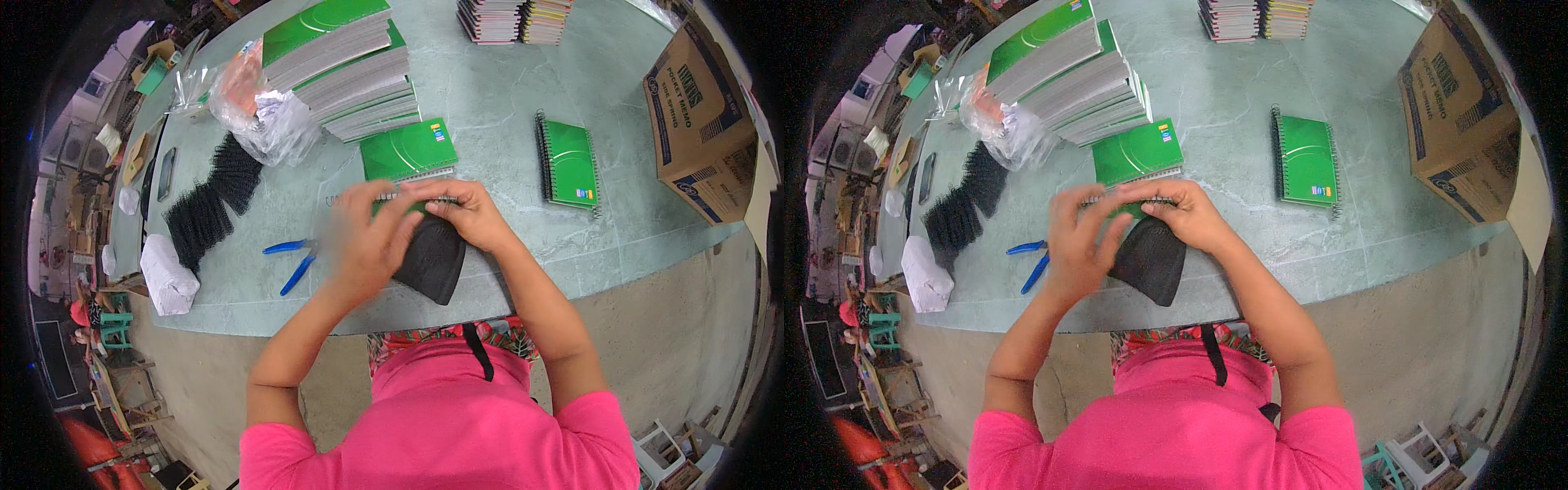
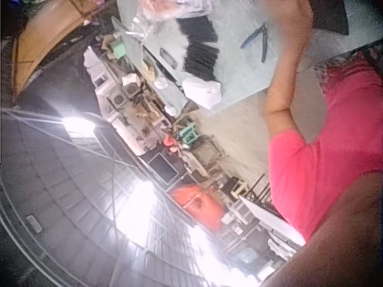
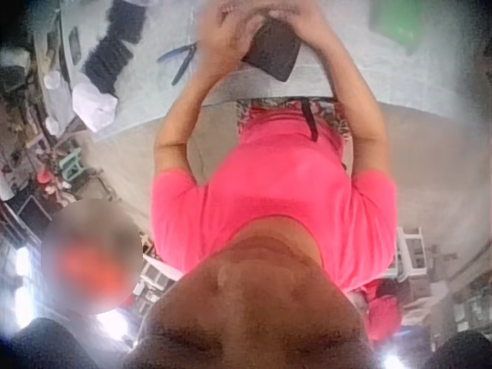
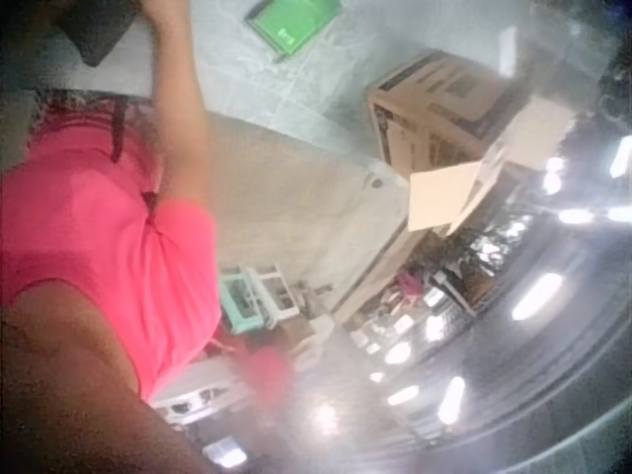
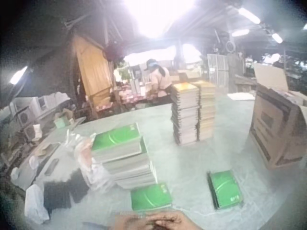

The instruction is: The person places stacks of notebooks into a cardboard box and then inserts a wire spiral into a notebook using their hands and a small tool.

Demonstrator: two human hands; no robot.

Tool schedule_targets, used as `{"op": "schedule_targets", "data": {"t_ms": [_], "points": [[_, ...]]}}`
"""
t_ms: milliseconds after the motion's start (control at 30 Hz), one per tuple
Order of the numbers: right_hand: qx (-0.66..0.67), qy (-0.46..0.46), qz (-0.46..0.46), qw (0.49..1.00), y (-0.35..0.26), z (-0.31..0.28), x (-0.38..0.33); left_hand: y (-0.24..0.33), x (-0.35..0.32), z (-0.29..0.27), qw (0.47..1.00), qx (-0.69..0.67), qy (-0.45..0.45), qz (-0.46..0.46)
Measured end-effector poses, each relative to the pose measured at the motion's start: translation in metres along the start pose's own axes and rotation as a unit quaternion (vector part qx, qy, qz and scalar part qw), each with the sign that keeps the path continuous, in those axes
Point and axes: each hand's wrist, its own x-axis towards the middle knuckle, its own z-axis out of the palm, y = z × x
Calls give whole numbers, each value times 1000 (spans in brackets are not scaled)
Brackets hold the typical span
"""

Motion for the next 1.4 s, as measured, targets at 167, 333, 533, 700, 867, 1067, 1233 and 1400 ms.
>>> {"op": "schedule_targets", "data": {"t_ms": [167, 333, 533, 700, 867, 1067, 1233, 1400], "points": [[-80, 3, 161, 984, -6, 0, 3, -30, 5, 3, 978, -11, -206, -44], [-75, 22, 154, 985, 6, 1, -1, -14, 18, 16, 989, -101, -105, -16], [-193, 13, 97, 976, 4, -1, -1, -10, 21, 37, 984, -131, -117, 32], [-145, 18, 64, 987, 21, -5, -2, -8, 27, 32, 977, -145, -146, 50], [-119, 4, 75, 990, 24, -3, -4, -7, 25, 34, 979, -155, -124, 53], [-159, 3, 71, 985, 24, -3, -5, -7, 26, 31, 973, -193, -123, -22], [-229, 4, 56, 972, 23, -4, -7, -3, 29, 28, 979, -123, -159, -41], [-406, 249, -112, 872, 0, -10, -12, -21, 20, 1, 992, 12, -111, -54]]}}
